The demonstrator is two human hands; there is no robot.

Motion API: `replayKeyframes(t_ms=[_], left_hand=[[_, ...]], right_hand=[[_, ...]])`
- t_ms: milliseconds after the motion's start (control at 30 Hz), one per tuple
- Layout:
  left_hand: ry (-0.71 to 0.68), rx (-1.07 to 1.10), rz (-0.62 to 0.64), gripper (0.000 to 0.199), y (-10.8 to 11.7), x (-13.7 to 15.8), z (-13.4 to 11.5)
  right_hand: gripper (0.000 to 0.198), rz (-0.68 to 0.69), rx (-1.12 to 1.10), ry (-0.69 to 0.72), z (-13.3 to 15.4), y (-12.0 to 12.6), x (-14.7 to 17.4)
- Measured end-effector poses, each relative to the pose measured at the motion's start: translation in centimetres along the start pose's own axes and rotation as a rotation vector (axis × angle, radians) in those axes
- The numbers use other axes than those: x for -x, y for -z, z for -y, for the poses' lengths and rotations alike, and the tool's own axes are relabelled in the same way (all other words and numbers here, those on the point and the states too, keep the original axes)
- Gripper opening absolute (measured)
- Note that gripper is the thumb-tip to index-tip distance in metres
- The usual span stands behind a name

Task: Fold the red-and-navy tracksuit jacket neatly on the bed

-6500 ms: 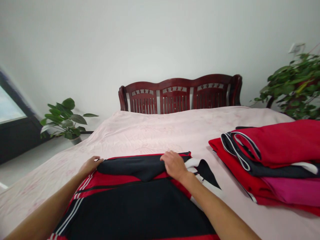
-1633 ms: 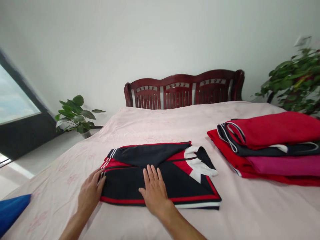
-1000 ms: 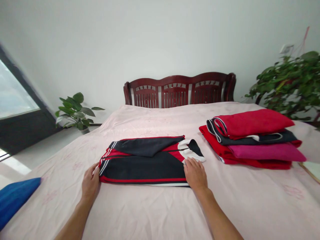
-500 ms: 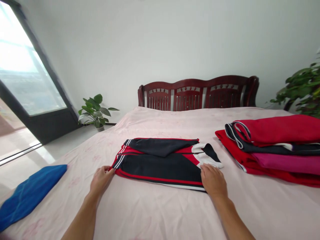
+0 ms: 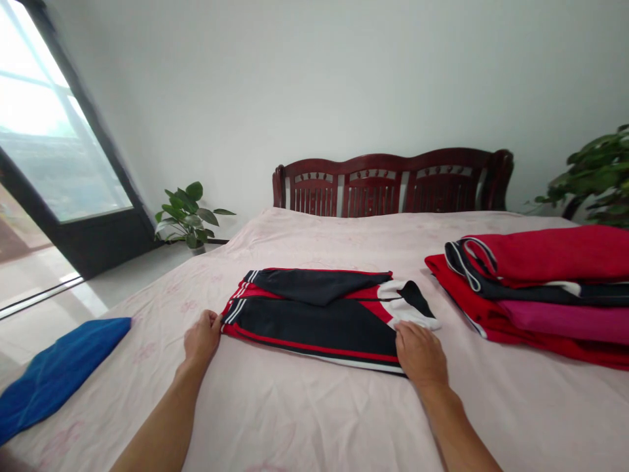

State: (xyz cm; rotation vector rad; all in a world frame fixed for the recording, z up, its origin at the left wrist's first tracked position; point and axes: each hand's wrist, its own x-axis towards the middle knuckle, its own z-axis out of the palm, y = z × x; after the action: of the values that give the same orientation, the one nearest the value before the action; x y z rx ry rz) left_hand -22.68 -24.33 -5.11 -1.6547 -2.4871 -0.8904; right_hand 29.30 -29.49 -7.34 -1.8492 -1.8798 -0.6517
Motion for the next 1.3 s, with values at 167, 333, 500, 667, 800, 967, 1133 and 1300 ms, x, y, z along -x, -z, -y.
replayKeyframes(t_ms=[167,333,500,667,800,967,1133,1300], left_hand=[[0.034,-0.061,-0.02,0.027,-0.1,-0.1,-0.1],[-0.141,0.039,-0.268,0.036,0.7,0.9,-1.1],[-0.695,0.287,-0.118,0.036,0.1,3.4,-4.5],[-0.703,-0.021,0.166,0.042,-1.1,4.5,-6.0],[-0.694,-0.104,0.174,0.043,-1.6,4.2,-5.4],[-0.707,-0.083,0.13,0.042,-2.0,4.1,-4.9],[-0.728,-0.066,0.111,0.042,-2.5,4.2,-3.9],[-0.759,-0.044,0.098,0.042,-2.5,4.2,-2.6]], right_hand=[[0.027,-0.053,0.005,0.016,0.2,0.3,0.0],[0.028,-0.193,-0.053,0.129,1.0,1.3,-0.1],[0.038,-0.092,-0.152,0.302,4.6,2.4,0.1],[0.051,0.155,-0.163,0.327,6.3,2.0,1.0],[0.048,0.17,-0.121,0.142,3.8,1.5,1.5],[0.042,0.142,-0.116,0.025,1.4,1.7,1.7],[0.038,0.115,-0.143,0.012,1.2,1.7,1.9],[0.037,0.092,-0.178,0.008,0.8,1.6,2.5]])
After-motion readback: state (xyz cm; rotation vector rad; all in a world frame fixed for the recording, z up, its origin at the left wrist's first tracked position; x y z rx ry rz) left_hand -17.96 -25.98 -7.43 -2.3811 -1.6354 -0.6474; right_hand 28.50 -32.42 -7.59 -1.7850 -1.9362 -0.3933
